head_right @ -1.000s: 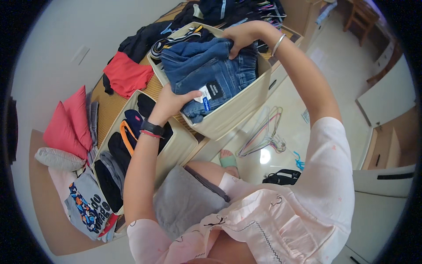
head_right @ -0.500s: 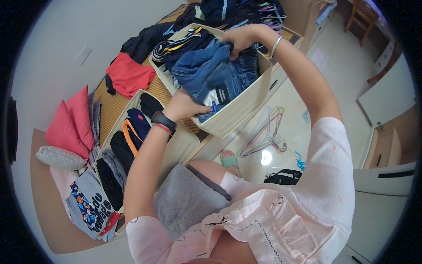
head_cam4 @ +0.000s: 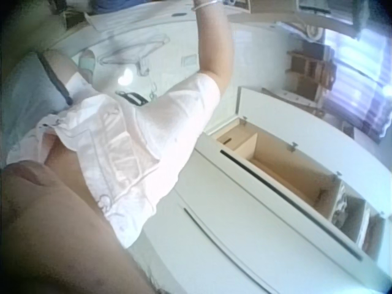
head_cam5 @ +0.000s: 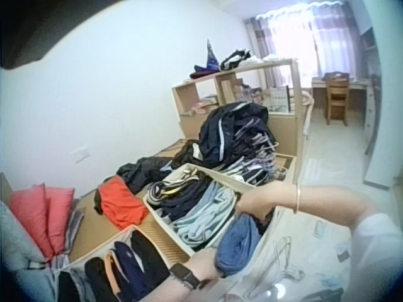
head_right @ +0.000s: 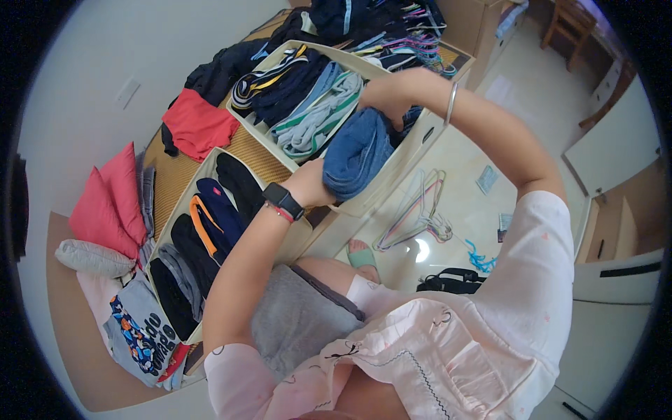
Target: Folding various items of clothing and organizing them into fabric storage bins.
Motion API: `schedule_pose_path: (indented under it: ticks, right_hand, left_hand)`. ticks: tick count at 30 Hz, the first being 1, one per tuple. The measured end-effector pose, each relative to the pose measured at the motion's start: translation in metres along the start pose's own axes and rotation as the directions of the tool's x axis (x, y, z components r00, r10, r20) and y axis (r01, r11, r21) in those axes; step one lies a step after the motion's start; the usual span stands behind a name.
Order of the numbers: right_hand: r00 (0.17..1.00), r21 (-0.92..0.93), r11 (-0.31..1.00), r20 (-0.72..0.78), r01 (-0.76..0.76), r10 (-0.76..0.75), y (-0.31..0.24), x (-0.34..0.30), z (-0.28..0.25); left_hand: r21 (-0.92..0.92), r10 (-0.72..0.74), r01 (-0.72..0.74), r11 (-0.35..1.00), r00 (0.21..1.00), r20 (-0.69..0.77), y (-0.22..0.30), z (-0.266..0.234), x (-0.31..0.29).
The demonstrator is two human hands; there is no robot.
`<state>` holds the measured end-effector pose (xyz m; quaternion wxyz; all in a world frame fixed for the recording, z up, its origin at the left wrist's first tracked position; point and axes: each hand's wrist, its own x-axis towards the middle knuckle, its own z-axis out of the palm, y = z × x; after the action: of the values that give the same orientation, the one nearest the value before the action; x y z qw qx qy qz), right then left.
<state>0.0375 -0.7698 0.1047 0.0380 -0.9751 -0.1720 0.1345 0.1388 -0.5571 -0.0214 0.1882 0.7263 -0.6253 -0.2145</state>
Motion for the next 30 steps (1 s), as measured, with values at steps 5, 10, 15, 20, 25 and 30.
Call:
schedule_pose_path:
  ticks: [5,10,15,20,25,30]
  right_hand:
    - [0.978,-0.3,0.932,-0.023,-0.203,0.206,0.007,-0.002,0.044]
    - [0.995,-0.168,0.982,0.027,-0.085,0.091,-0.012,-0.004,0.039]
    - [0.994,-0.066,0.998,0.106,-0.019,0.026,-0.01,0.011,0.059]
    - [0.995,-0.273,0.956,-0.032,-0.102,0.097,-0.014,0.027,0.085]
    - [0.981,-0.327,0.928,0.012,-0.179,0.193,-0.023,0.052,0.109]
    - [0.976,0.29,0.957,0.209,-0.006,-0.057,-0.011,0.025,0.024]
  left_hand:
    - [-0.032,-0.035,0.038,0.999,0.997,0.074,0.026,-0.02,0.011]
    - [0.056,0.014,0.001,0.998,0.966,-0.258,0.02,-0.02,0.006]
    - [0.213,-0.117,0.144,0.966,0.984,-0.133,0.02,-0.015,0.017]
    - [0.153,-0.193,0.225,0.962,0.96,-0.201,0.009,-0.015,0.026]
    - [0.11,-0.233,0.254,0.961,0.956,-0.177,0.011,-0.01,0.025]
    - [-0.23,-0.253,0.23,0.946,0.965,-0.073,0.034,-0.008,0.024]
